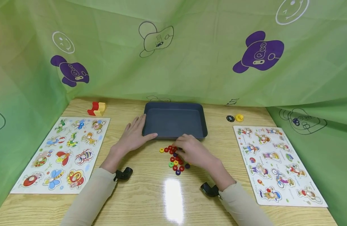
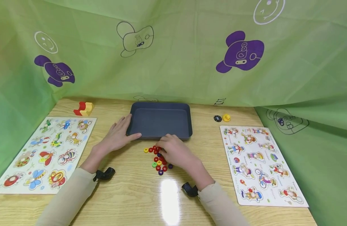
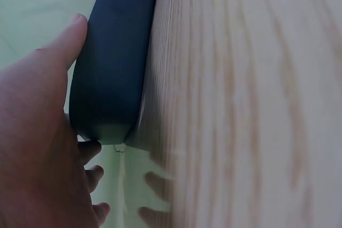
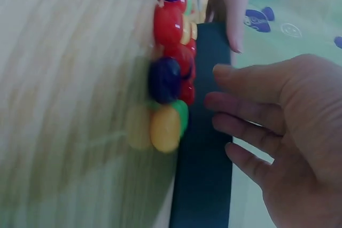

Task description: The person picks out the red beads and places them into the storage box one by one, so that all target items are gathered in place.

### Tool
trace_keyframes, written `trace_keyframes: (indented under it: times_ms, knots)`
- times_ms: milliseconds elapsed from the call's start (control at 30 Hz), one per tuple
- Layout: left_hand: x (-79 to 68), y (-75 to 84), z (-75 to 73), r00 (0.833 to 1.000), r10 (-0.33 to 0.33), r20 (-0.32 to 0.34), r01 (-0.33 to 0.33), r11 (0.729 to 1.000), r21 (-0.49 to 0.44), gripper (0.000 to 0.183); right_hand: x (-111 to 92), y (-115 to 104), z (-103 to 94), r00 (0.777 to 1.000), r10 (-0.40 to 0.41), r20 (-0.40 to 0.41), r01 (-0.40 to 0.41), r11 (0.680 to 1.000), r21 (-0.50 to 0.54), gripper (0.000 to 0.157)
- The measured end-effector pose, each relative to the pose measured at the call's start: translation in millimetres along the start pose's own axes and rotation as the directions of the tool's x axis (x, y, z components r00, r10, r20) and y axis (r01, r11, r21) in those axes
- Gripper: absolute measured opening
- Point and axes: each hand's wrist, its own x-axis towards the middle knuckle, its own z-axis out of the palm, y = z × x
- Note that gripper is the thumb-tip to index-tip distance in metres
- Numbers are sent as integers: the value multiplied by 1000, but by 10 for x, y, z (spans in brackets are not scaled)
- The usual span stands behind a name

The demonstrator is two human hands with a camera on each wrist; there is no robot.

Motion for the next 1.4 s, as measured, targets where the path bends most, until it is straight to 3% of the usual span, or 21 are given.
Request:
trace_keyframes:
  times_ms: [300,1000,1100,1233,1400]
  knots:
    - [-8,-6,26,1000,-18,4,18,999,-50,108,41,-80,79,1000,7,30,-4,993,-118,5]
    - [32,-21,42,999,-38,26,41,993,-115,110,101,-104,75,994,39,106,-25,991,-133,11]
    - [31,-18,43,999,-40,36,45,990,-132,110,119,-90,40,997,22,80,-13,994,-110,8]
    - [26,-14,37,999,-37,33,42,985,-167,109,150,-12,-75,999,30,-17,-31,999,-45,8]
    - [29,-4,37,999,-30,41,39,972,-233,109,216,182,-249,979,175,-109,-171,984,43,11]
